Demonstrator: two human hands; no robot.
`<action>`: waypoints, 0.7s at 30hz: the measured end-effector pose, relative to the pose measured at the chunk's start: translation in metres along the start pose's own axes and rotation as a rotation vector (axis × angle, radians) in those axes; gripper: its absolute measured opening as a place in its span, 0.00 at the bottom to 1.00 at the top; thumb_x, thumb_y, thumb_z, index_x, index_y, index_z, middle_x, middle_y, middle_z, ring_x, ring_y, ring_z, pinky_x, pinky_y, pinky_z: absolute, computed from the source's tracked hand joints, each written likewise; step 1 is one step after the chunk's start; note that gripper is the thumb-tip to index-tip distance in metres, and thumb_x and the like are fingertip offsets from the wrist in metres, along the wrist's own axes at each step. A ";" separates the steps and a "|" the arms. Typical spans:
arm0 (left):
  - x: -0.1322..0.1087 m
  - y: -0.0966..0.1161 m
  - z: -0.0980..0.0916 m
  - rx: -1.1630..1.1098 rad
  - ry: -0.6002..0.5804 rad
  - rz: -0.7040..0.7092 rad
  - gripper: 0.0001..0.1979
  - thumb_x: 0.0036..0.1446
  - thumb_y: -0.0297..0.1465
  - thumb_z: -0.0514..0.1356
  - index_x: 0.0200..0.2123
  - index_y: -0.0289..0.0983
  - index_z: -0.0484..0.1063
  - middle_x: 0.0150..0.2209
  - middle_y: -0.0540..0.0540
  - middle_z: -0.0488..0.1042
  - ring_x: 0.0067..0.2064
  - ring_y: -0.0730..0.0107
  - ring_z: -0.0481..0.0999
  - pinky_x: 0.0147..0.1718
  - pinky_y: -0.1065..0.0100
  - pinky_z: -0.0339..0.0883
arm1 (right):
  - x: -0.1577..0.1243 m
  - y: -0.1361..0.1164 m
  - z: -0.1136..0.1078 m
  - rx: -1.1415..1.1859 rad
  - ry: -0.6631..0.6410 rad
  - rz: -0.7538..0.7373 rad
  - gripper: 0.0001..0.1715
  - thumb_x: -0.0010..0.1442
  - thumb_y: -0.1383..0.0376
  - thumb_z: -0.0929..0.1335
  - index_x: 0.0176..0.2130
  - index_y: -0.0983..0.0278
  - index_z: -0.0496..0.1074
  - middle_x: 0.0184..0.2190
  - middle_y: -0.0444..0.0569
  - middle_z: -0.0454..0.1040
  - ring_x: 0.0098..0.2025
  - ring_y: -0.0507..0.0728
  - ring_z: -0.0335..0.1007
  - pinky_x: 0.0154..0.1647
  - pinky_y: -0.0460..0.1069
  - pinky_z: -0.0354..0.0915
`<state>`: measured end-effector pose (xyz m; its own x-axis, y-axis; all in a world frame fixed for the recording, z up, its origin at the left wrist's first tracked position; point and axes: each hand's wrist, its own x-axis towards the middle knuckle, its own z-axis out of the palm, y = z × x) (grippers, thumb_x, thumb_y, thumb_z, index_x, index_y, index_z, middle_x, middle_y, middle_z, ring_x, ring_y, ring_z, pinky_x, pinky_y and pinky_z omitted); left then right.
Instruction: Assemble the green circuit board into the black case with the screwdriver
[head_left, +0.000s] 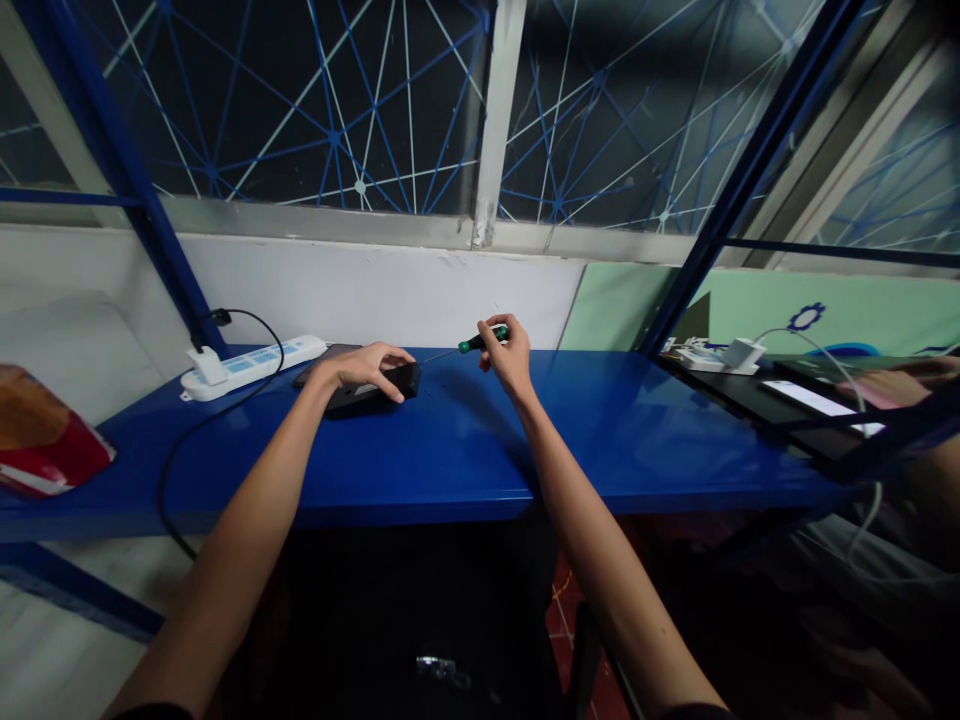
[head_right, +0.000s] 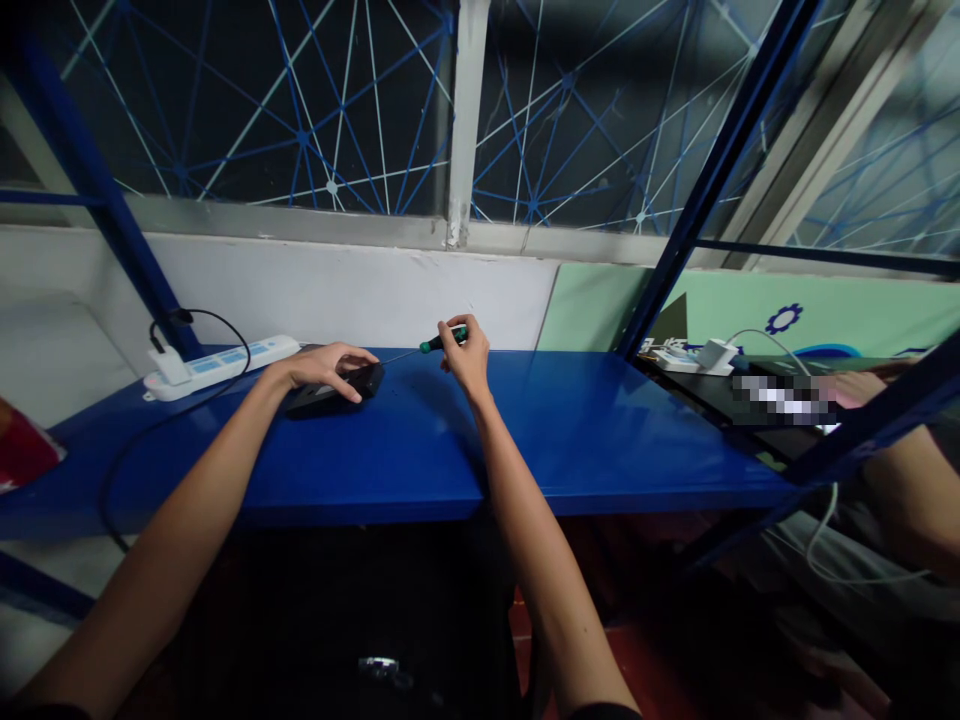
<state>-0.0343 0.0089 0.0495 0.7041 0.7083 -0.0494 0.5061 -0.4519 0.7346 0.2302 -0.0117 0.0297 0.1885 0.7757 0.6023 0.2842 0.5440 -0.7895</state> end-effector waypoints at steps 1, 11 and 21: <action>0.000 0.000 0.000 -0.001 0.006 0.001 0.39 0.37 0.36 0.70 0.56 0.39 0.68 0.54 0.38 0.72 0.56 0.48 0.69 0.51 0.55 0.60 | -0.001 0.000 -0.001 -0.037 0.002 -0.021 0.19 0.57 0.47 0.66 0.33 0.59 0.65 0.12 0.37 0.62 0.13 0.51 0.62 0.19 0.47 0.61; 0.001 0.003 0.001 0.009 0.012 -0.058 0.41 0.34 0.36 0.71 0.56 0.36 0.67 0.54 0.37 0.72 0.57 0.47 0.68 0.53 0.55 0.59 | 0.006 0.007 -0.001 0.122 -0.111 0.055 0.13 0.55 0.55 0.66 0.39 0.58 0.62 0.17 0.37 0.67 0.16 0.52 0.67 0.16 0.45 0.59; 0.002 -0.001 0.001 0.009 -0.006 -0.029 0.41 0.36 0.35 0.71 0.58 0.39 0.67 0.54 0.38 0.72 0.57 0.47 0.68 0.53 0.53 0.59 | 0.001 0.002 -0.004 0.002 -0.086 0.032 0.22 0.59 0.44 0.64 0.31 0.59 0.64 0.12 0.38 0.64 0.13 0.51 0.64 0.16 0.46 0.59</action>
<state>-0.0324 0.0101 0.0479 0.6920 0.7181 -0.0744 0.5306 -0.4361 0.7268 0.2348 -0.0111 0.0289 0.1164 0.8174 0.5642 0.2777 0.5187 -0.8086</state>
